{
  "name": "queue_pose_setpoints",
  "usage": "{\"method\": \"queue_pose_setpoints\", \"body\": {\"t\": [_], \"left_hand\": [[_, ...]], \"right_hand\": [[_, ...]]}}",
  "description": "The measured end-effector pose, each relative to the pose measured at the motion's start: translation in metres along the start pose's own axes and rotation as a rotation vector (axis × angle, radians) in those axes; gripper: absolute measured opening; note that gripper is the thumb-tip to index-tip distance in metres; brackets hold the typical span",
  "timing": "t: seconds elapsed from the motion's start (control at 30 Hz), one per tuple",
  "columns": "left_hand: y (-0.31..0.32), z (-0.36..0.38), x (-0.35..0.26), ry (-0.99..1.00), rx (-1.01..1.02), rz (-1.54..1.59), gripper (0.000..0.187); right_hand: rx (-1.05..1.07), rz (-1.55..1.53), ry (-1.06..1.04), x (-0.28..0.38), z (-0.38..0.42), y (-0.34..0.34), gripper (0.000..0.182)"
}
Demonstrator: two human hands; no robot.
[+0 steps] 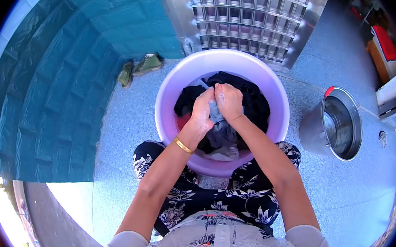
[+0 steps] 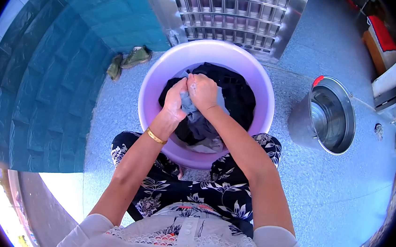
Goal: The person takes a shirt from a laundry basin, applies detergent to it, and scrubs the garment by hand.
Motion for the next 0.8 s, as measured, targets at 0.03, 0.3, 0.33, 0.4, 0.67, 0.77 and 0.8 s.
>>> {"method": "queue_pose_setpoints", "body": {"t": [0.03,0.3,0.33,0.4,0.67,0.77,0.8], "left_hand": [[0.005,-0.002,0.000,-0.012,0.023,0.042,0.019],[-0.008,-0.022,-0.003,-0.055,0.327,-0.182,0.026],[-0.006,-0.018,0.007,-0.095,0.204,-0.002,0.025],[-0.005,0.003,0.007,-0.093,-0.050,0.027,0.021],[-0.021,-0.008,-0.036,0.092,-0.042,-0.034,0.037],[0.015,0.007,-0.028,0.242,0.167,-0.301,0.048],[0.018,0.012,-0.029,0.392,0.106,-0.545,0.047]], "right_hand": [[0.036,-0.021,0.044,-0.003,-0.003,0.002,0.022],[0.098,-0.214,-0.231,0.071,0.013,0.000,0.014],[0.032,-0.145,-0.208,0.056,0.005,-0.004,0.014],[-0.002,-0.044,-0.136,0.026,0.002,-0.008,0.023],[0.865,-0.304,0.081,0.010,0.007,0.026,0.036],[0.615,-0.491,0.285,-0.017,-0.007,0.009,0.028],[0.371,-0.638,0.311,-0.024,-0.018,-0.003,0.023]]}}
Point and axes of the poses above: each hand's wrist, its own z-axis away from the middle knuckle, its own y-axis out of the palm, x = y × z, the point moved 9 cm from there along -z, towards the middle knuckle, and after that the axes turned 10 degrees about -y, right-handed, at the moved point
